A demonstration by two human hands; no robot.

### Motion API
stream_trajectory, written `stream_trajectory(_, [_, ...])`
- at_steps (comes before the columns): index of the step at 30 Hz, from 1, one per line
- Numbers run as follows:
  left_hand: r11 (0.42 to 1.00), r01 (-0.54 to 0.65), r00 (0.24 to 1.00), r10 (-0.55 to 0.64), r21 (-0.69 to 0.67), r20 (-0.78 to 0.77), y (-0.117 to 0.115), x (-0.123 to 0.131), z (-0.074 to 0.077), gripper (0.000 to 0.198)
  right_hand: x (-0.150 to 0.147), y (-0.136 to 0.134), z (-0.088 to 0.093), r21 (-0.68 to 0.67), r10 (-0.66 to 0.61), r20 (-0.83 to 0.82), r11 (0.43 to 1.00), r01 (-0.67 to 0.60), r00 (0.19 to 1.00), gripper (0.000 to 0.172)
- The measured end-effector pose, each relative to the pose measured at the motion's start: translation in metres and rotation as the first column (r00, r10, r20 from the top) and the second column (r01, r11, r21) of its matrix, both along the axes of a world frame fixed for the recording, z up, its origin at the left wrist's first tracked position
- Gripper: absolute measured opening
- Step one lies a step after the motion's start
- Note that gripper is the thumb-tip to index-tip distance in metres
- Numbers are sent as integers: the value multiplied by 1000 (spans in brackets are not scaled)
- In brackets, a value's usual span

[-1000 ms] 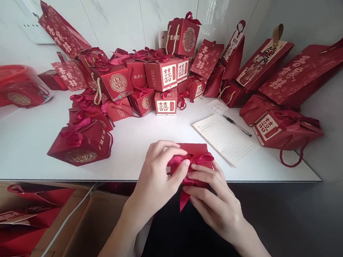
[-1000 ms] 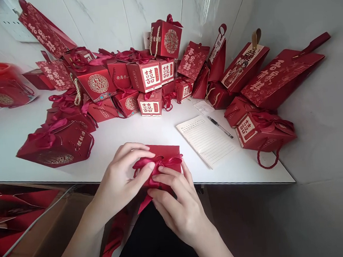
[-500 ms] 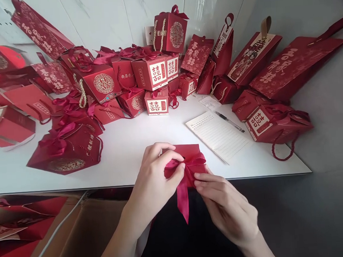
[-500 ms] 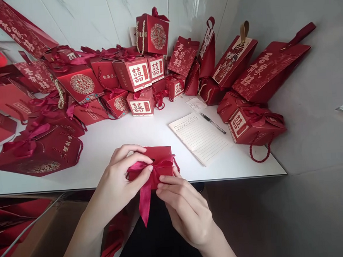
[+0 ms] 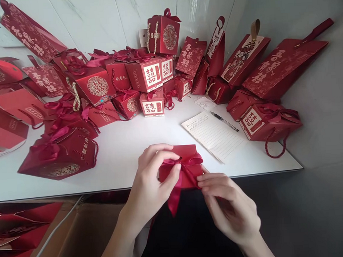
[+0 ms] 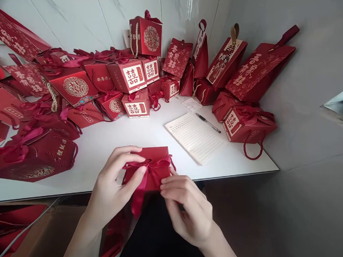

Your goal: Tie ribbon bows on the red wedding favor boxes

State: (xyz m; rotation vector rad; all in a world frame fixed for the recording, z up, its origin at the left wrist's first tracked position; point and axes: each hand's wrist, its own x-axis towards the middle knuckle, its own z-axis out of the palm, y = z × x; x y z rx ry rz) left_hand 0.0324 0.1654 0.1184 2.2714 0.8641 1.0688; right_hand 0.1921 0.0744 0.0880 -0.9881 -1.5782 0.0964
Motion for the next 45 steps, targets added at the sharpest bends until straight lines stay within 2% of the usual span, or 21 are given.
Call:
stream_trajectory(2, [990,120,993,-121,67,1,-3,-9,-2,27,3,0,0,-47,-33,-68,998,29,997,38])
stream_trajectory(4, [965,245,969,-239,97,-71,-7,-17,-4,42,5,0,-2,-90,-74,-119,994,63,990,37])
stream_trajectory(7, [947,309,945,-295,89,-143,-10,-23,-6,50,8,2,-3,-113,-123,-170,988,104,978,34])
stream_trajectory(10, [956,264,962,-251,128,-108,-6,-23,-6,38,9,9,1,-82,-119,-199,991,105,973,35])
stream_trajectory(14, [956,238,971,-233,173,-50,5,-18,-1,21,11,26,17,-50,-68,-213,997,59,975,35])
stream_trajectory(17, [992,128,987,-128,10,100,12,-15,3,12,13,40,30,-97,-109,-238,991,88,965,25])
stream_trajectory(20, [971,-57,961,116,-232,251,18,-15,1,14,17,48,35,-171,-218,-351,971,166,911,17])
stream_trajectory(23, [907,-110,862,291,-406,416,27,-20,-8,21,29,48,32,-230,-312,-545,948,218,779,15])
stream_trajectory(27, [824,7,626,438,-566,646,40,-35,-18,28,55,38,26,-273,-387,-709,921,278,589,19])
stream_trajectory(30, [806,-14,466,529,-592,709,48,-47,-13,37,75,32,27,-251,-418,-735,899,358,534,21])
stream_trajectory(32, [818,-52,430,536,-573,726,50,-53,-6,37,84,31,32,-221,-408,-738,899,379,537,24])
stream_trajectory(35, [860,-53,480,468,-508,742,53,-54,7,32,86,37,44,-164,-367,-734,912,375,571,28])
stream_trajectory(39, [896,79,543,329,-437,772,55,-37,30,28,74,61,69,-119,-298,-693,945,305,656,25])
stream_trajectory(43, [914,210,639,140,-348,756,57,-10,58,26,52,88,99,-57,-130,-562,991,119,817,24])
stream_trajectory(45, [919,238,699,62,-314,712,56,3,72,26,40,97,113,-54,-36,-507,999,10,861,23])
